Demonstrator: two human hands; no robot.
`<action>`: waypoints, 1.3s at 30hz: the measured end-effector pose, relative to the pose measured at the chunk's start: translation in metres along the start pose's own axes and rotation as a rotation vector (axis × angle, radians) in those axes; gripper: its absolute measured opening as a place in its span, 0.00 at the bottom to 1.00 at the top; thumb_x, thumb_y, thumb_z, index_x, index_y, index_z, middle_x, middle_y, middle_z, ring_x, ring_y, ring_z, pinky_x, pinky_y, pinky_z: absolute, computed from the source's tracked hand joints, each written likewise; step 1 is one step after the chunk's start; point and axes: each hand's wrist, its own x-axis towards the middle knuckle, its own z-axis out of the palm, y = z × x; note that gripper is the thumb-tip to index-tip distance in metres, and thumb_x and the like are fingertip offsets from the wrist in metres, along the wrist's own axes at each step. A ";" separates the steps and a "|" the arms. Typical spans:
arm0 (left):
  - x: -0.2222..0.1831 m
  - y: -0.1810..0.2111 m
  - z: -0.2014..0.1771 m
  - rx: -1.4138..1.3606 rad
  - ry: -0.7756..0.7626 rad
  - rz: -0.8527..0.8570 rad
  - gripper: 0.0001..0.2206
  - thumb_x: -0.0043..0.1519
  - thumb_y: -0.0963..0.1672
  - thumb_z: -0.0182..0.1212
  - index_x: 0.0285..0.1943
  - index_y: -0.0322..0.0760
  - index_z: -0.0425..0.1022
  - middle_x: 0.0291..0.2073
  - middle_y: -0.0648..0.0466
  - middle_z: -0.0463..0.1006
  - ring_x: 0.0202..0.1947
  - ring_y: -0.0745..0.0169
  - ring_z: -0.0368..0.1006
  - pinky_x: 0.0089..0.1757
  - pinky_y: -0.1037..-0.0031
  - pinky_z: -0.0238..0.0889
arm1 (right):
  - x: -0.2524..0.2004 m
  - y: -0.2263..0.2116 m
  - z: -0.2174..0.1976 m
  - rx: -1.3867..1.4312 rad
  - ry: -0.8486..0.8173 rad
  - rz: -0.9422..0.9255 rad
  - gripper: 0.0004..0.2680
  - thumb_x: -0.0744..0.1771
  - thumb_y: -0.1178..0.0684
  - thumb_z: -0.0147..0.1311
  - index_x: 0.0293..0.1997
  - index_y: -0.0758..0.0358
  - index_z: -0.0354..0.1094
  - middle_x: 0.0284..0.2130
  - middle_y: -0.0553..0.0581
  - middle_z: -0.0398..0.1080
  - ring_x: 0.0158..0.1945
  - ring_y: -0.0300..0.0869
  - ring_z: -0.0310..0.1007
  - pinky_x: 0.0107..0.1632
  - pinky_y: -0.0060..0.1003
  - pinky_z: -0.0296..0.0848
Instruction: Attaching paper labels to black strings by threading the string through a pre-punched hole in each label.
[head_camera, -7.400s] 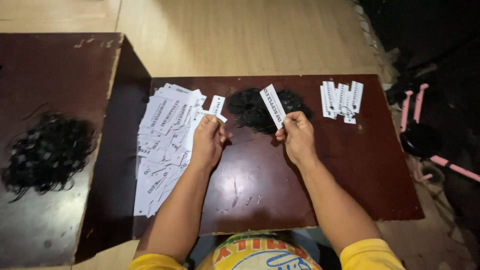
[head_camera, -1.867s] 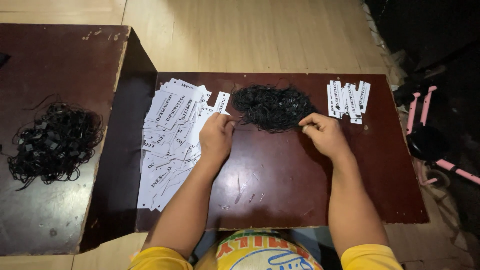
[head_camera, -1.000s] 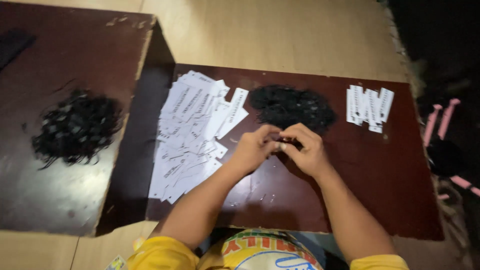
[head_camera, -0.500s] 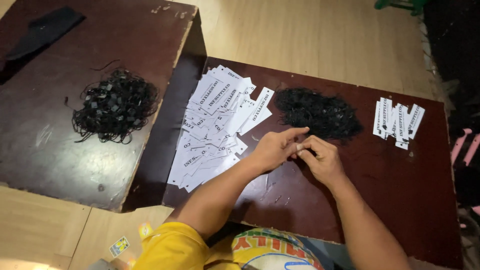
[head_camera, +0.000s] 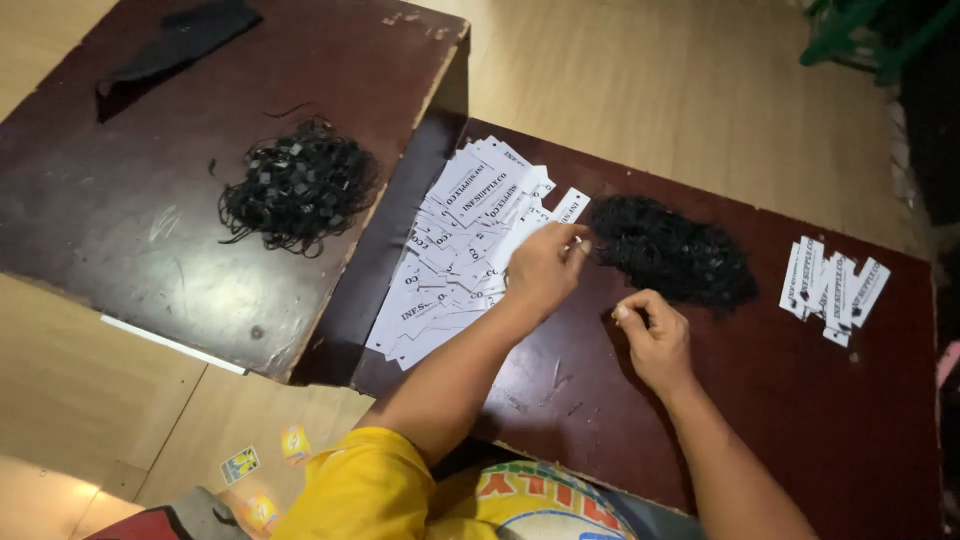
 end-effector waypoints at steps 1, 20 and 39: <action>0.007 -0.003 -0.009 0.003 0.008 -0.001 0.09 0.60 0.46 0.65 0.48 0.50 0.80 0.32 0.57 0.81 0.39 0.54 0.80 0.43 0.67 0.74 | 0.004 -0.002 0.002 0.002 -0.004 -0.007 0.03 0.68 0.60 0.56 0.34 0.61 0.74 0.23 0.56 0.74 0.31 0.48 0.76 0.40 0.43 0.73; 0.034 -0.078 -0.071 0.663 0.203 -0.085 0.14 0.51 0.45 0.72 0.41 0.34 0.74 0.33 0.49 0.70 0.37 0.44 0.71 0.34 0.55 0.66 | -0.001 -0.001 0.004 -0.085 -0.054 -0.083 0.03 0.68 0.59 0.58 0.34 0.58 0.75 0.25 0.56 0.74 0.32 0.50 0.76 0.41 0.45 0.74; -0.016 0.041 -0.083 -0.385 -0.203 -0.590 0.17 0.58 0.39 0.60 0.57 0.43 0.76 0.36 0.49 0.78 0.26 0.55 0.82 0.38 0.68 0.74 | 0.000 0.003 0.006 -0.048 -0.021 -0.075 0.03 0.67 0.58 0.59 0.34 0.57 0.75 0.25 0.56 0.75 0.34 0.51 0.78 0.41 0.44 0.75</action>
